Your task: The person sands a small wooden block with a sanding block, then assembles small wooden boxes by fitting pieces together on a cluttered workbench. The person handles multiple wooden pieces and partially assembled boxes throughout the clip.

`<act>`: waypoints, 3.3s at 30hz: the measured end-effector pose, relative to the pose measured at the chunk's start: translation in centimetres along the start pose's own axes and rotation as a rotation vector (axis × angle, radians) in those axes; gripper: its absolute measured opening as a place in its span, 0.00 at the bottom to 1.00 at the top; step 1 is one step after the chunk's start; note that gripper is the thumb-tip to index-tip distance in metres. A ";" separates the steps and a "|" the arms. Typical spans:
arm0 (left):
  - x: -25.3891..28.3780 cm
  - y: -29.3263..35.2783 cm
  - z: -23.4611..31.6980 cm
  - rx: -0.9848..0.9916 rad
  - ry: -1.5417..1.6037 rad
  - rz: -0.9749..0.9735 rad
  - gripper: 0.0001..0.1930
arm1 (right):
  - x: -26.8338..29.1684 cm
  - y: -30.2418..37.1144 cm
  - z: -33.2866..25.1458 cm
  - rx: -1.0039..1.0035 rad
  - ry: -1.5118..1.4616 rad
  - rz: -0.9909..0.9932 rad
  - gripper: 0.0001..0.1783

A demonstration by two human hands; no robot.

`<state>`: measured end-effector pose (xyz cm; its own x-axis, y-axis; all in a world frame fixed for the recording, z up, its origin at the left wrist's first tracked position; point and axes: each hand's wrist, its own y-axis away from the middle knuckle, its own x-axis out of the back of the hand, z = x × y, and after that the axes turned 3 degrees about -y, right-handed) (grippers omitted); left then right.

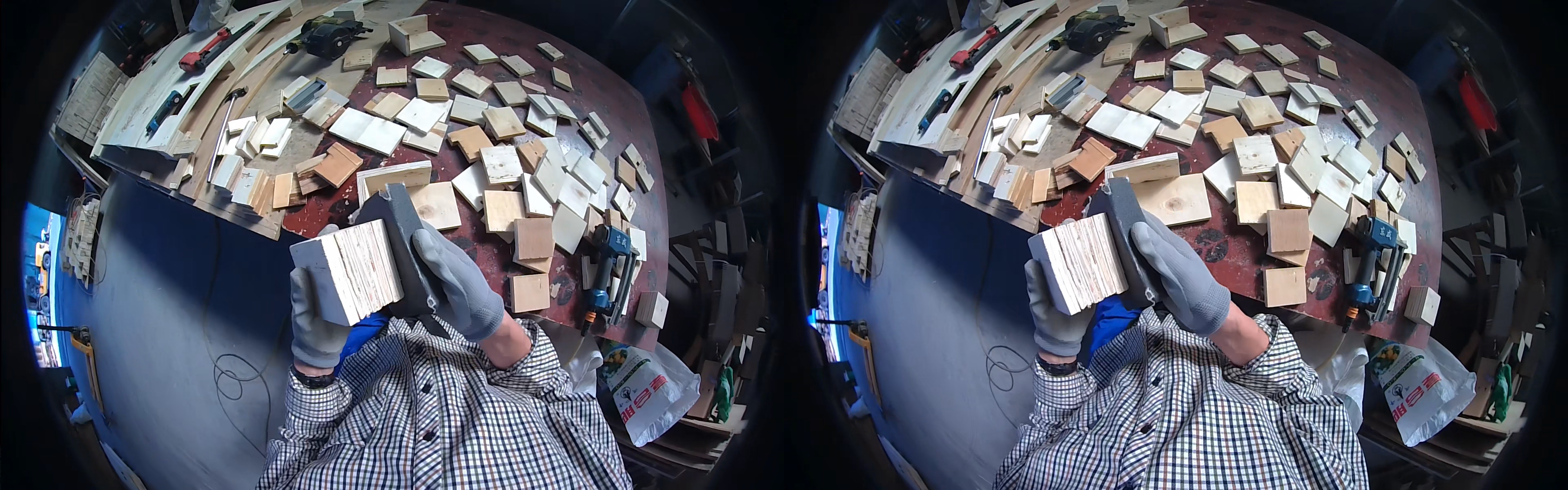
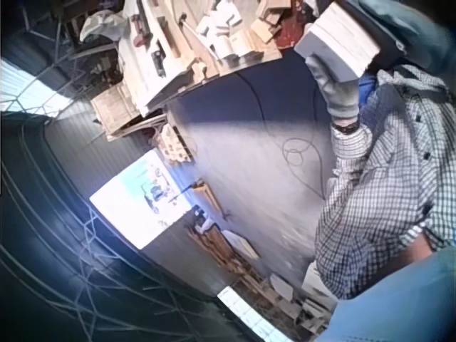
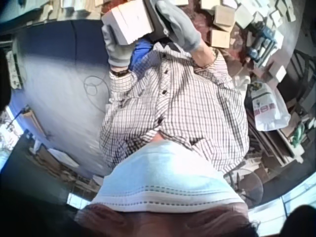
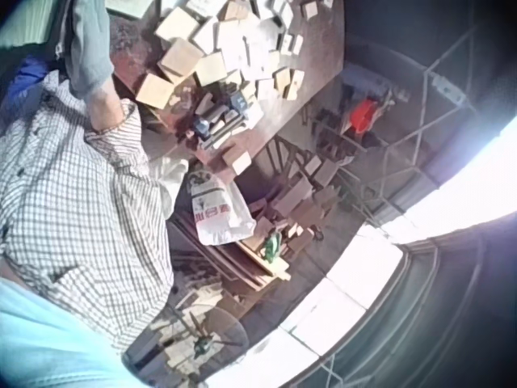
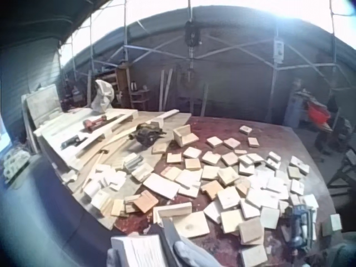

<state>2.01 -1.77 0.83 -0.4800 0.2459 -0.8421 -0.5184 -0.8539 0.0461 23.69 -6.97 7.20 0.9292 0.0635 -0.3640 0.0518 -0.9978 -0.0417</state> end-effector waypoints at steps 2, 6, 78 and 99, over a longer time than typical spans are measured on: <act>-0.6 -0.3 0.1 -0.083 -0.221 0.046 0.48 | 0.0 0.5 -0.7 -0.060 -0.014 -0.010 0.45; -0.3 0.4 1.0 -0.278 -0.579 0.208 0.51 | 0.0 1.9 -2.5 -0.155 -0.123 0.026 0.39; -2.5 0.1 0.1 0.105 0.298 0.153 0.39 | 4.1 -3.5 0.4 0.218 0.476 0.349 0.39; -4.6 -1.9 -1.0 0.142 0.228 0.188 0.42 | 3.4 -0.7 1.2 0.392 0.720 0.344 0.46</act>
<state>5.88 -1.76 4.06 -0.4139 -0.0330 -0.9097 -0.5367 -0.7984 0.2732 26.35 -6.04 4.86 0.8818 -0.3981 0.2528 -0.2787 -0.8724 -0.4015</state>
